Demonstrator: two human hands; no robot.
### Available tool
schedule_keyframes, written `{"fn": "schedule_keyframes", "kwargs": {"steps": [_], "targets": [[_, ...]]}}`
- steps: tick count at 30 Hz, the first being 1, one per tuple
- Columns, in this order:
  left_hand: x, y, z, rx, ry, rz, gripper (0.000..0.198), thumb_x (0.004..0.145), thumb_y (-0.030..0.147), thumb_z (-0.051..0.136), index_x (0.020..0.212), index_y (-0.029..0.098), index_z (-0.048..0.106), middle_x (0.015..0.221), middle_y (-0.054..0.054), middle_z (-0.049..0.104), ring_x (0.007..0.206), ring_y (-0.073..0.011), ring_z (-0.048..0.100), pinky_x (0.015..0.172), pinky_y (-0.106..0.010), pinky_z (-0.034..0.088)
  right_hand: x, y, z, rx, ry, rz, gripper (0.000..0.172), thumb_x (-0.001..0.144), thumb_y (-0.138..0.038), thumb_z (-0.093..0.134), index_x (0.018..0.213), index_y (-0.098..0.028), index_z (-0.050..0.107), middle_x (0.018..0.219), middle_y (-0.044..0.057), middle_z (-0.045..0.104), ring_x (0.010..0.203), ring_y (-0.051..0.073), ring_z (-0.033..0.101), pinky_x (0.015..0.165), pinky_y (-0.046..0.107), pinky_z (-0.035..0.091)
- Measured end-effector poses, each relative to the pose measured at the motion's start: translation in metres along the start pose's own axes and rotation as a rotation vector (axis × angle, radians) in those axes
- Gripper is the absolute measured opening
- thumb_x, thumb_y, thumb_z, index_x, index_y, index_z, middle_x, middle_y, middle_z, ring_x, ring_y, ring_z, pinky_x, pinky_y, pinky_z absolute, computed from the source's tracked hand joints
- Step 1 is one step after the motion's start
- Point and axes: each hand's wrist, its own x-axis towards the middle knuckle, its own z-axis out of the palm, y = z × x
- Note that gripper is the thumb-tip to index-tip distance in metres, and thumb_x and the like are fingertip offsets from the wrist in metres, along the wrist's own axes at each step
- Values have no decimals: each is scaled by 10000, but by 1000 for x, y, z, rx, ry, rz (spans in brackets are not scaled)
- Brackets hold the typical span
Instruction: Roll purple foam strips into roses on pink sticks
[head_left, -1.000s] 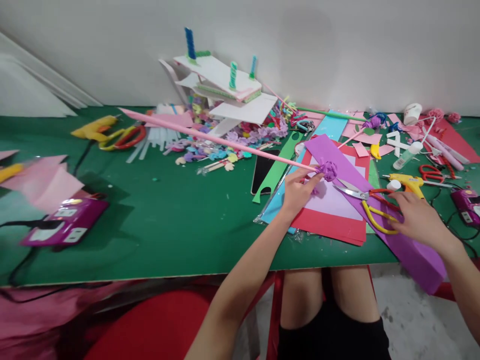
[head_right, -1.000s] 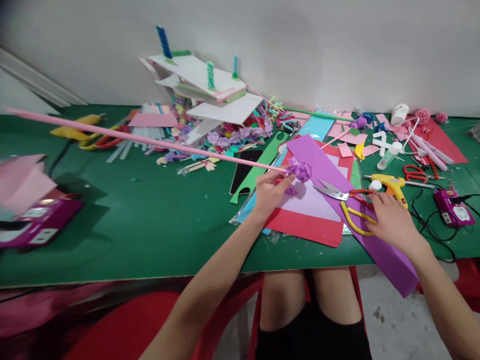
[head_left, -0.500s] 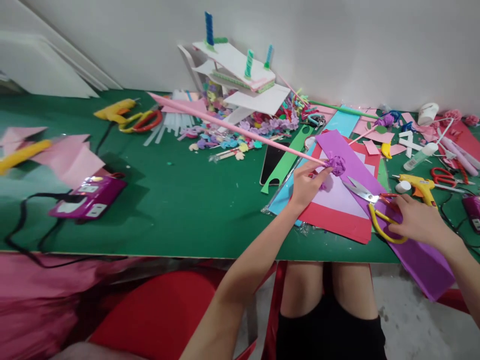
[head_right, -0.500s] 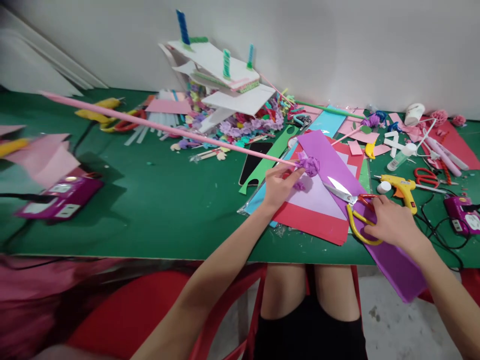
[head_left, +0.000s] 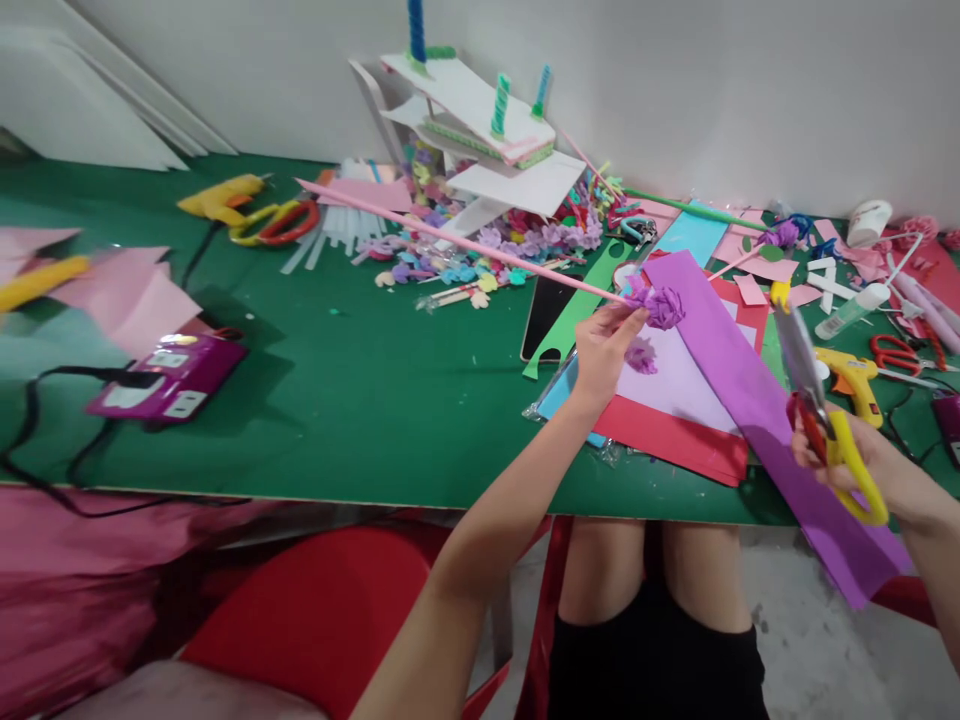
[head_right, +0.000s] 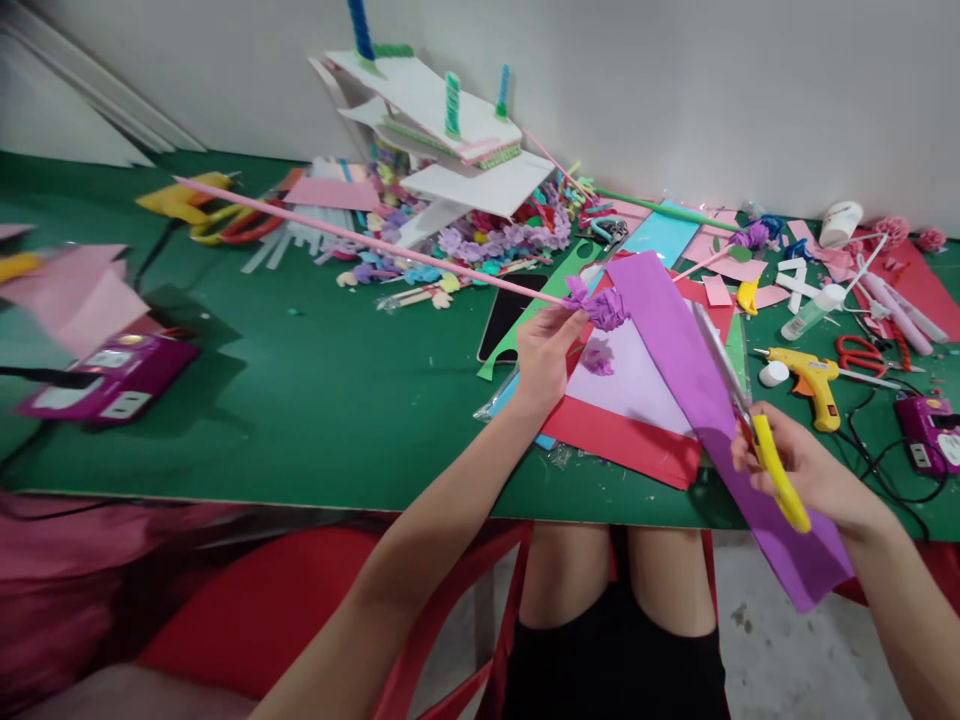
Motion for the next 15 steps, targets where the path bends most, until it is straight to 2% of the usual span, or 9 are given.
{"fn": "schedule_keyframes", "kwargs": {"steps": [2, 5, 8, 10, 12, 15], "targets": [[0, 0, 0, -4, 7, 9, 41, 706, 275, 747, 727, 244, 730, 755, -3, 716, 737, -132, 665, 729, -295, 573, 4, 1, 12, 35, 107, -66, 421, 636, -437, 778, 894, -259, 496, 796, 5, 588, 654, 166, 579, 590, 309, 508], [-1, 1, -1, 47, 18, 56, 52, 715, 288, 746, 714, 241, 725, 739, -8, 702, 709, -127, 652, 660, -275, 559, 10, -1, 27, -104, 195, -203, 502, 653, -608, 738, 943, -257, 526, 874, 24, 597, 668, 172, 560, 601, 320, 487], [-5, 4, -2, 163, 41, 131, 109, 725, 336, 745, 699, 234, 718, 741, -11, 693, 642, -119, 627, 586, -271, 537, 15, -5, 39, -303, 175, -350, 842, 607, -841, 579, 1176, -226, 501, 1147, 114, 578, 954, 290, 594, 808, 431, 501], [-7, 6, -2, 232, 60, 205, 110, 727, 347, 747, 712, 242, 720, 759, -13, 703, 658, -128, 634, 595, -281, 540, 18, -9, 47, -420, 155, -376, 981, 633, -887, 475, 1317, -187, 411, 1238, 158, 536, 1106, 344, 549, 920, 488, 456], [-9, 8, -2, 270, 65, 288, 70, 722, 321, 759, 719, 263, 719, 782, -13, 720, 722, -150, 656, 648, -306, 560, 20, -12, 54, -522, 179, -342, 948, 703, -864, 411, 1343, -165, 385, 1160, 158, 574, 1053, 332, 577, 891, 474, 466], [-11, 9, -3, 276, 29, 359, 46, 732, 262, 757, 730, 283, 716, 844, -12, 736, 818, -179, 680, 758, -362, 581, 23, -17, 64, -646, 258, -253, 838, 729, -819, 449, 1265, -174, 449, 1002, 121, 632, 843, 289, 627, 714, 402, 490]]}}
